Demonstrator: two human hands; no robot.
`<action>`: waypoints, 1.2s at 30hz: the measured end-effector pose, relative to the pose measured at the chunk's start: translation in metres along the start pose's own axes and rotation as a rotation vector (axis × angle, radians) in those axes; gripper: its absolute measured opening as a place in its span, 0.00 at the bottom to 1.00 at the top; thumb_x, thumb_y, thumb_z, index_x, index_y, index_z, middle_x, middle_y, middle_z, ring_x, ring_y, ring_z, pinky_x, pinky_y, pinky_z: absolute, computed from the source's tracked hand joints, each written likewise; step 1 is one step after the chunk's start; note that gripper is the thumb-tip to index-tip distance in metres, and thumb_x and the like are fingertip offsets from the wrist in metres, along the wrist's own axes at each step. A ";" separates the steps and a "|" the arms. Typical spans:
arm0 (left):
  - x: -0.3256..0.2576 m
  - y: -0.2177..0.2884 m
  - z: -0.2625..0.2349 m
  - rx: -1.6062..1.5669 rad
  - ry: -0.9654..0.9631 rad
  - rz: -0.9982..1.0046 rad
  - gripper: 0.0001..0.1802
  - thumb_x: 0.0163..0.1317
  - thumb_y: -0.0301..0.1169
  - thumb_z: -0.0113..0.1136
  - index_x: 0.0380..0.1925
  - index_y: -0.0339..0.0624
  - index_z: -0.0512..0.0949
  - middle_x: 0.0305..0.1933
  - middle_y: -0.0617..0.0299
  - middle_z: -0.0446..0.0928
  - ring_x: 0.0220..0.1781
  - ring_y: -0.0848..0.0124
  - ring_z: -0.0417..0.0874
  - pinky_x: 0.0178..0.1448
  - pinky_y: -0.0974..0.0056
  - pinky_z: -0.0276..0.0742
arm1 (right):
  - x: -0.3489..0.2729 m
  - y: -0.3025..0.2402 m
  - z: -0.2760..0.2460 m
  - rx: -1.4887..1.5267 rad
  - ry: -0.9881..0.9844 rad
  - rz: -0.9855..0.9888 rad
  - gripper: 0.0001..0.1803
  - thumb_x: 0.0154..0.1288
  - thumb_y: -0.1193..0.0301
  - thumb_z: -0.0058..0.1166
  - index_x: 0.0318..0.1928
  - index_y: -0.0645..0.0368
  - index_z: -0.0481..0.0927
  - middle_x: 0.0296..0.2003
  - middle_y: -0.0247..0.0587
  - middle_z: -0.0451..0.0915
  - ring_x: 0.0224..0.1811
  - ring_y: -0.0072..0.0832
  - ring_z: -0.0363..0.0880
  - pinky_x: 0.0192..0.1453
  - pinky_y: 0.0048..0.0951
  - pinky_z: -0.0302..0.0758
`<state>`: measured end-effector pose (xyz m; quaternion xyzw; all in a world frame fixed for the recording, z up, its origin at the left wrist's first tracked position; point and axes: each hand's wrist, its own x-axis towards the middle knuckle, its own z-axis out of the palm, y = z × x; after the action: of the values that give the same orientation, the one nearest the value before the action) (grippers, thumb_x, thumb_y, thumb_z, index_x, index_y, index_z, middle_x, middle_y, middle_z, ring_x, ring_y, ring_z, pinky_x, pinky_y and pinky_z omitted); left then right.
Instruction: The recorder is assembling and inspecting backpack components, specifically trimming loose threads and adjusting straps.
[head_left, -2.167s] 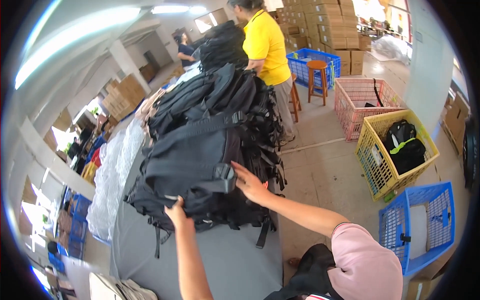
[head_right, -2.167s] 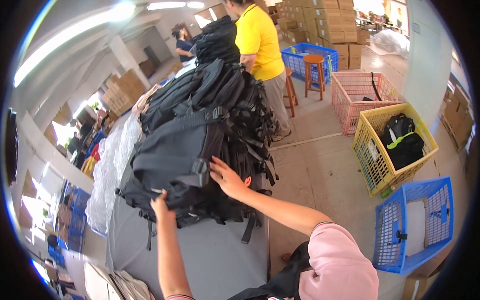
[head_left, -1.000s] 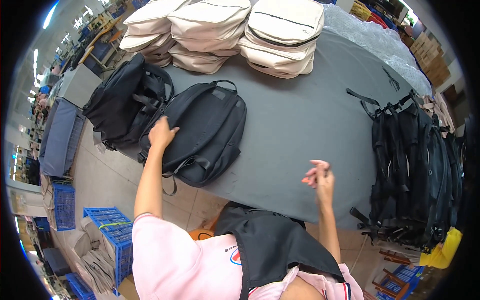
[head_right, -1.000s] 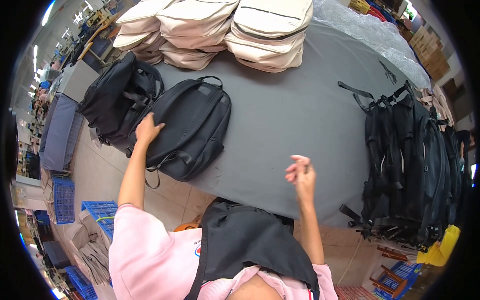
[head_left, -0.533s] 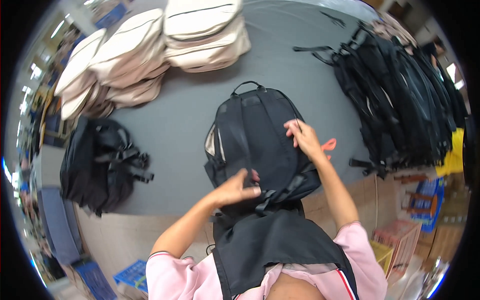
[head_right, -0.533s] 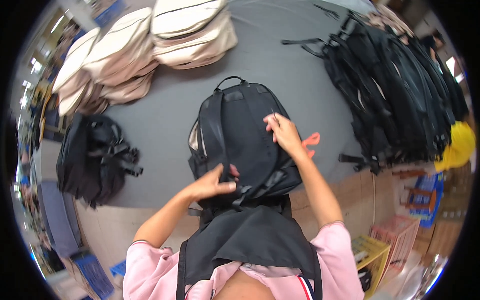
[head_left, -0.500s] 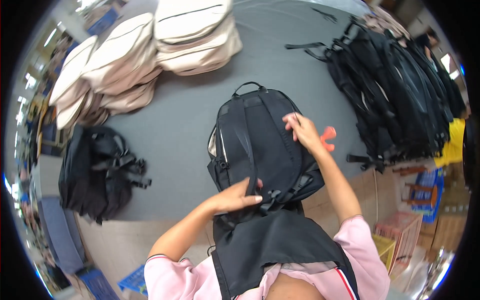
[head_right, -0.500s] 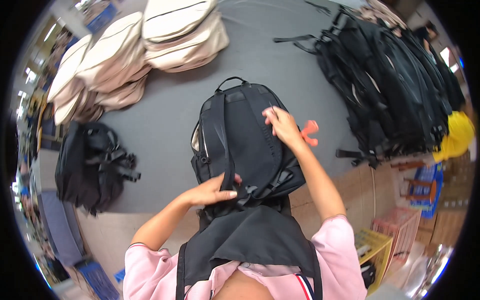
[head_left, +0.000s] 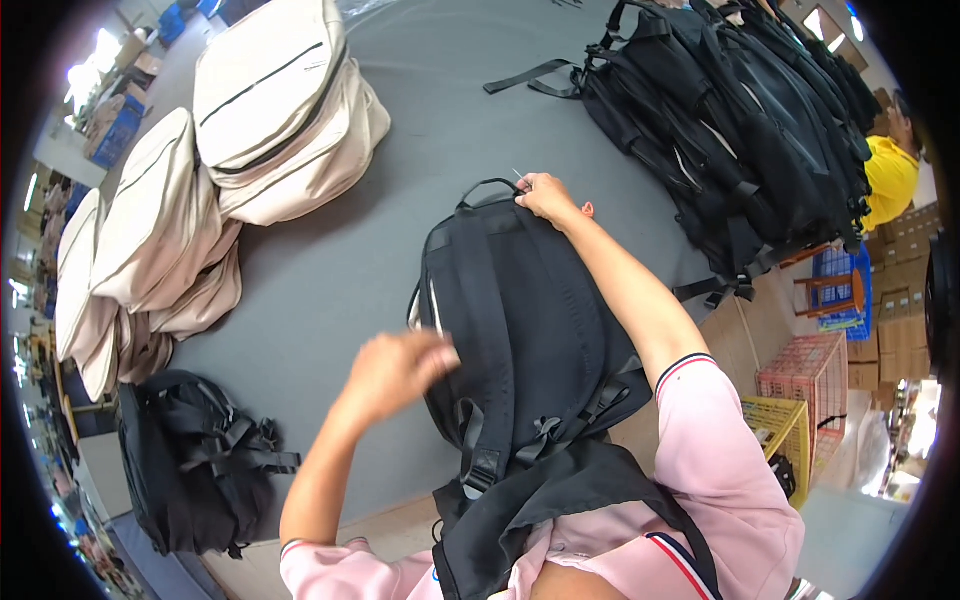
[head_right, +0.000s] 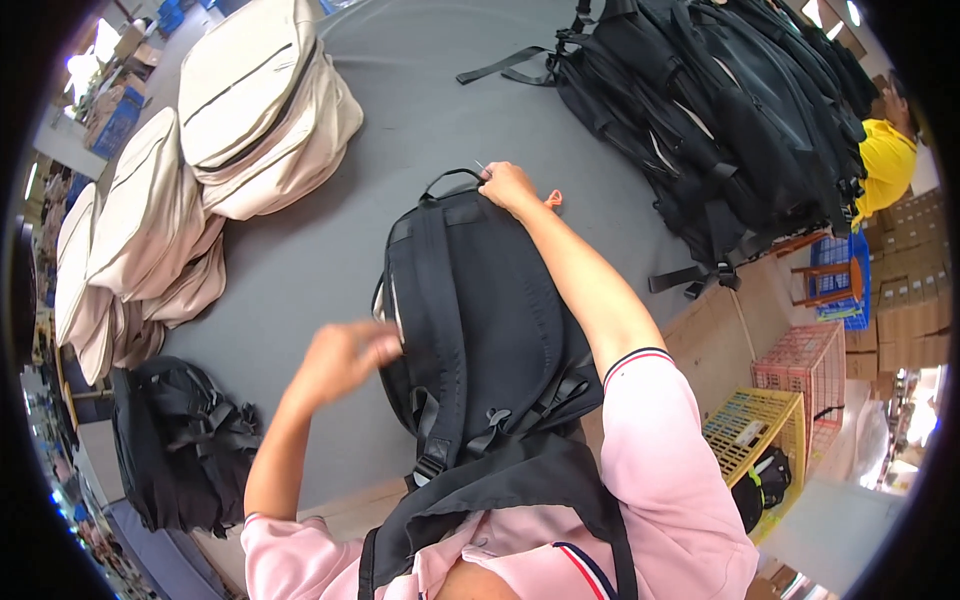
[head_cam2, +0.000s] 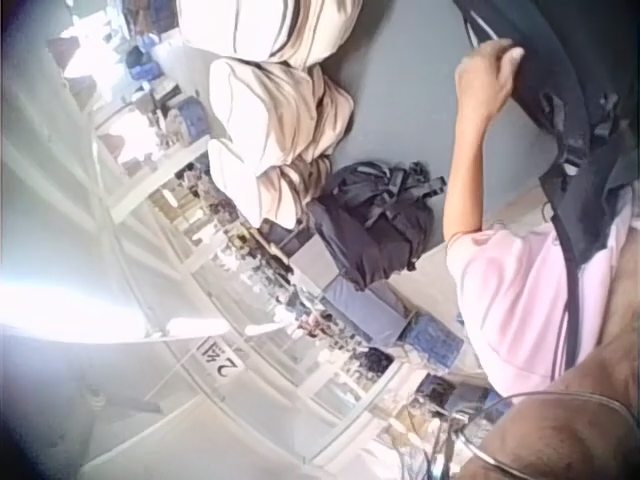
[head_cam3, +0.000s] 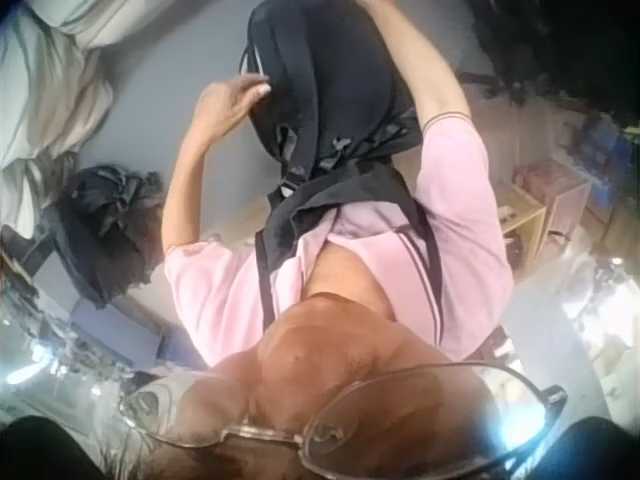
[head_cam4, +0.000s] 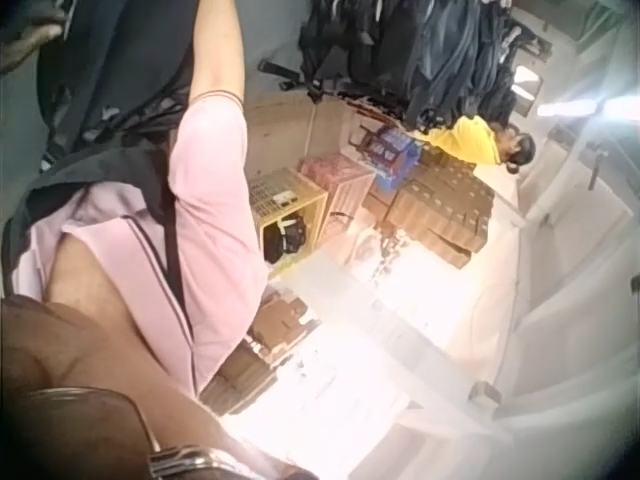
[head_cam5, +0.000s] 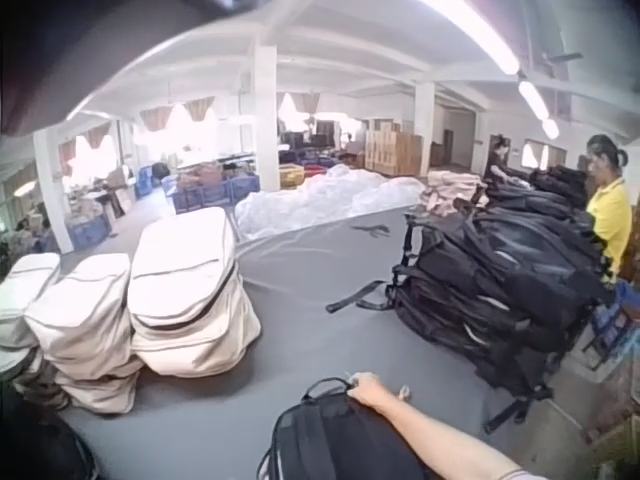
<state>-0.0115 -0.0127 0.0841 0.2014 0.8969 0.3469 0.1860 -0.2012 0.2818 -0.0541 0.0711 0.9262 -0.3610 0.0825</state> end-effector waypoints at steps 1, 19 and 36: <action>0.024 -0.010 -0.001 -0.052 0.142 0.046 0.16 0.59 0.41 0.59 0.41 0.42 0.81 0.41 0.53 0.81 0.42 0.54 0.82 0.46 0.56 0.77 | -0.001 0.000 0.003 -0.002 0.005 0.014 0.19 0.51 0.69 0.60 0.45 0.61 0.79 0.36 0.48 0.82 0.40 0.38 0.82 0.43 0.37 0.76; 0.260 -0.069 0.038 -0.994 -0.099 -0.356 0.23 0.60 0.21 0.51 0.58 0.36 0.70 0.40 0.62 0.82 0.29 0.84 0.72 0.31 0.78 0.64 | -0.045 -0.018 0.030 0.324 0.444 -0.071 0.23 0.57 0.69 0.60 0.52 0.58 0.68 0.41 0.43 0.74 0.37 0.32 0.78 0.39 0.33 0.74; 0.261 -0.089 0.046 -1.162 -0.092 -0.359 0.27 0.56 0.19 0.55 0.59 0.38 0.69 0.34 0.67 0.75 0.28 0.81 0.69 0.33 0.77 0.63 | -0.053 -0.025 0.027 -0.019 0.330 -0.200 0.11 0.57 0.71 0.58 0.40 0.57 0.73 0.37 0.39 0.71 0.31 0.39 0.79 0.33 0.40 0.73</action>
<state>-0.2327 0.0800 -0.0605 -0.0729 0.5717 0.7339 0.3596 -0.1515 0.2410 -0.0466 0.0359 0.9330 -0.3420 -0.1062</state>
